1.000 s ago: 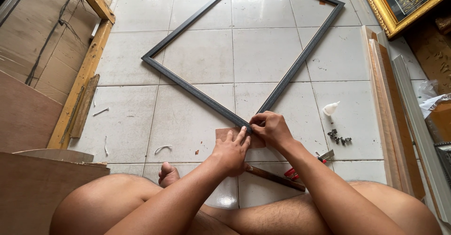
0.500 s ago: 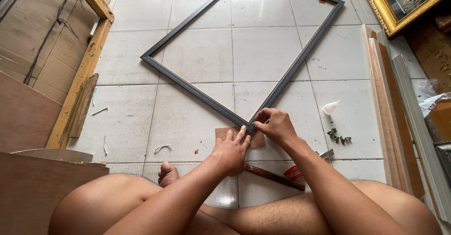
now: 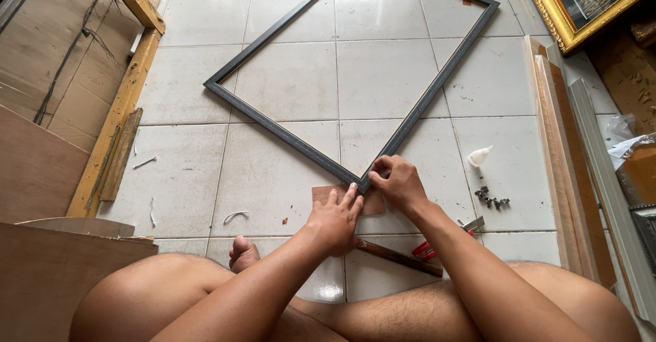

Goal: A person sitting on the floor uses a hammer and utility knife to disassemble or repair the corners of a picture frame.

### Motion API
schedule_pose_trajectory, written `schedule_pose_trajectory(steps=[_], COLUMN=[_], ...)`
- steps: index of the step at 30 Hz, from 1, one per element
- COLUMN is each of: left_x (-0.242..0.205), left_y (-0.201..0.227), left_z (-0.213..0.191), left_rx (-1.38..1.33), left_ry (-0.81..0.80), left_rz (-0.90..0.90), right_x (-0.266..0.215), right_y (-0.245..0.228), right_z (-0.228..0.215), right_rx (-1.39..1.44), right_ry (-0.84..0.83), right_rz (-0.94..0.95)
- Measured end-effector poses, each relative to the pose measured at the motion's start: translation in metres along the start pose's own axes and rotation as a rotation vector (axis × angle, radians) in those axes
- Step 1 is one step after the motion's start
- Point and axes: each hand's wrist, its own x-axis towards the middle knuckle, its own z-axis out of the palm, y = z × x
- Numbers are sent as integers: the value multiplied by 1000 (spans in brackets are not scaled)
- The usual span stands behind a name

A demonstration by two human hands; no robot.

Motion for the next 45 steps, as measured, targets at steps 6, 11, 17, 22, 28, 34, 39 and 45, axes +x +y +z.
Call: schedule_pose_trajectory(steps=[6, 11, 17, 22, 28, 34, 39, 45], left_x=[0, 2, -1, -1, -1, -2, -2, 1], left_y=[-1, -3, -2, -3, -2, -1, -2, -3], left_z=[2, 3, 0, 1, 0, -1, -2, -1], left_rx=[-2, -3, -5, 0, 3, -5, 2, -1], left_ry=[57, 113, 117, 118, 113, 107, 102, 111], left_rz=[11, 14, 8, 7, 4, 8, 7, 7], right_x=[-15, -14, -8, -14, -6, -5, -8, -16], right_y=[-34, -30, -11, -23, 2, 2, -7, -14], right_z=[-17, -12, 1, -7, 4, 3, -2, -5], right_rx=[232, 189, 120, 44, -189, -218, -210, -185], right_ry=[-37, -67, -68, -73, 7, 3, -27, -2], right_rz=[33, -13, -189, -285, -424, -426, -383, -290])
